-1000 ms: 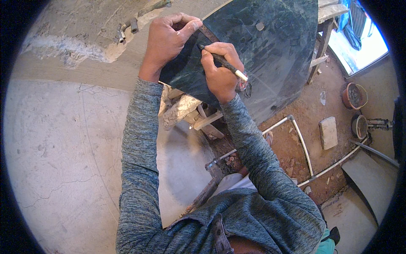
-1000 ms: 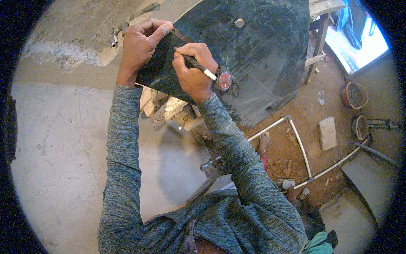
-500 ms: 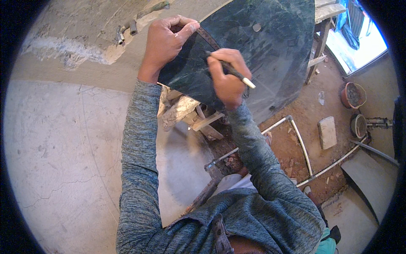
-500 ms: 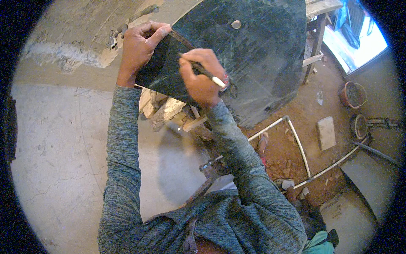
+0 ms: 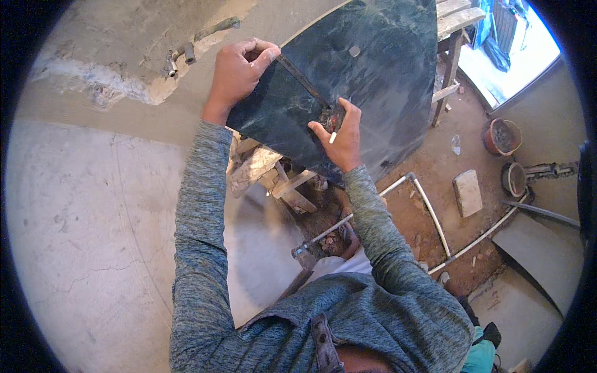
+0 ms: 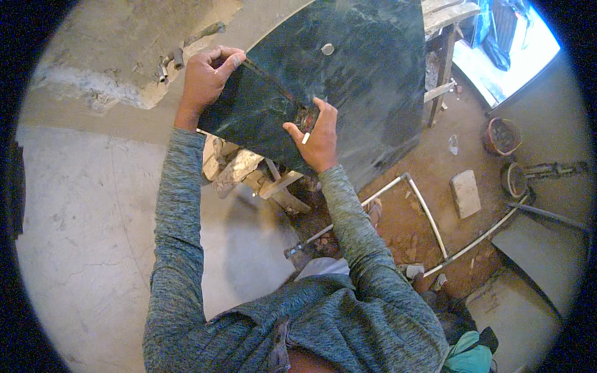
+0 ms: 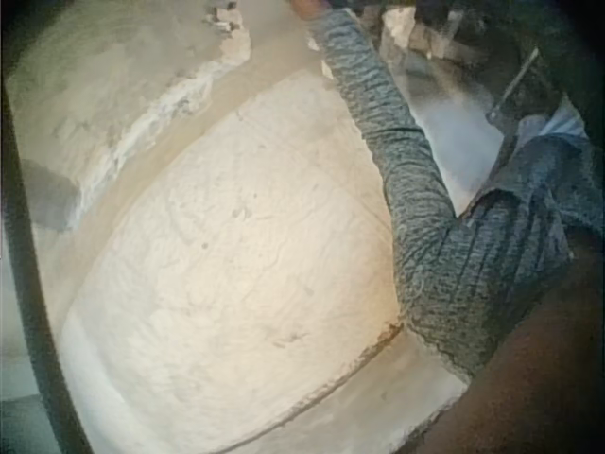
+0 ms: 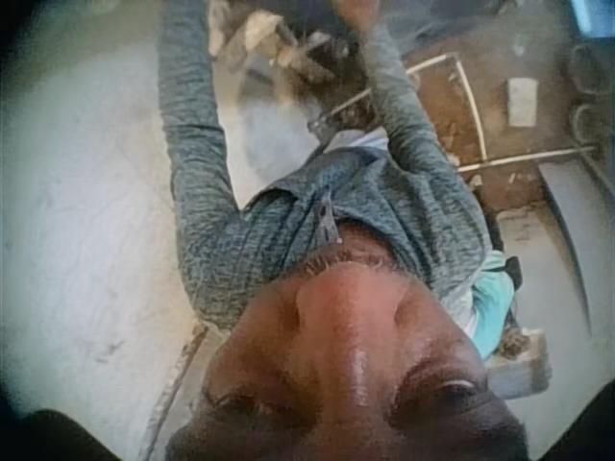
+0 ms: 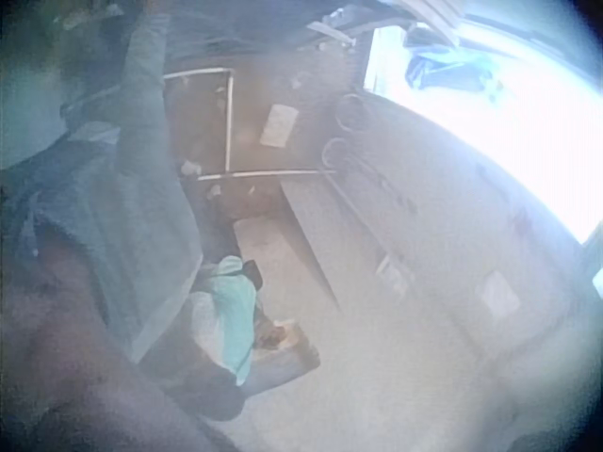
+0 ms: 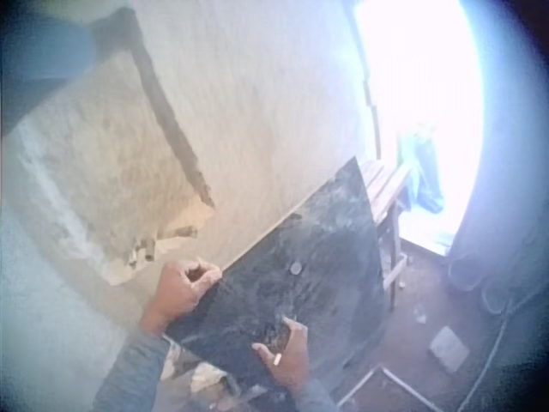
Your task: The person measures a dark stone tile with a tape measure, marks it with a pencil, and works on an electrical outlet box on a wall.
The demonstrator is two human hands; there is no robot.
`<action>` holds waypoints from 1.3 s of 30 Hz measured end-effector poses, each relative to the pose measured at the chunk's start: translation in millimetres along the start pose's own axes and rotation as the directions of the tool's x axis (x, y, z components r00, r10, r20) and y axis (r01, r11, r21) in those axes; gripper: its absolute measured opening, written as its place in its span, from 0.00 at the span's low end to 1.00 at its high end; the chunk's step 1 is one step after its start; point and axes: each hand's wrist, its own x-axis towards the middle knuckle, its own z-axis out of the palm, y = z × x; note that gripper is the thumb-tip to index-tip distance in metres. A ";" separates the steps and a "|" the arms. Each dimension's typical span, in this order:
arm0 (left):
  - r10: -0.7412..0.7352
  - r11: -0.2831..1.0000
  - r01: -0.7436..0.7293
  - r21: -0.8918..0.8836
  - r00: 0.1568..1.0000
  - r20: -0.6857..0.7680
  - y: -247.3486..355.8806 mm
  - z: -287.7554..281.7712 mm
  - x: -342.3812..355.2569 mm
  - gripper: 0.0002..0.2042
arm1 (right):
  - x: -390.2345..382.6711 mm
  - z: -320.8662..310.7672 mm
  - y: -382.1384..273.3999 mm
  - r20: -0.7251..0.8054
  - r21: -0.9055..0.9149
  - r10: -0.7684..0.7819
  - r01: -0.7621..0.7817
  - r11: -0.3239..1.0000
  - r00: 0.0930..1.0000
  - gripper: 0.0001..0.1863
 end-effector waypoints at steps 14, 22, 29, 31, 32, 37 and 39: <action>0.314 0.949 -0.313 0.038 0.931 -0.185 92.2 19.4 -58.8 0.05 | 12.6 -88.7 -81.6 0.029 0.041 0.158 -0.159 0.986 0.987 0.41; -0.032 0.832 0.166 -0.530 0.967 0.253 154.0 197.8 -154.5 0.35 | -1.9 -214.8 -9.9 0.106 0.164 0.366 -0.380 0.910 0.924 0.33; -0.036 0.713 0.266 -0.649 0.938 0.345 201.8 345.1 -124.6 0.39 | 44.9 -339.1 44.7 0.130 0.014 0.398 -0.403 0.915 0.908 0.28; -0.040 0.706 0.222 -0.672 0.961 0.274 223.8 376.8 -106.2 0.39 | 68.3 -367.0 53.6 0.154 -0.026 0.430 -0.432 0.902 0.890 0.29; -0.074 0.616 0.273 -0.739 0.954 0.290 237.5 392.5 -96.6 0.38 | 75.0 -380.7 65.3 0.132 -0.035 0.434 -0.433 0.901 0.891 0.28; 0.034 0.808 0.071 -0.585 0.985 0.167 293.9 435.8 -7.8 0.31 | 122.1 -455.8 93.8 0.010 0.119 0.495 -0.492 0.862 0.869 0.22; 0.045 0.861 0.014 -0.508 0.994 0.104 295.7 453.4 40.6 0.28 | 135.6 -489.2 128.3 -0.054 0.123 0.470 -0.461 0.879 0.881 0.21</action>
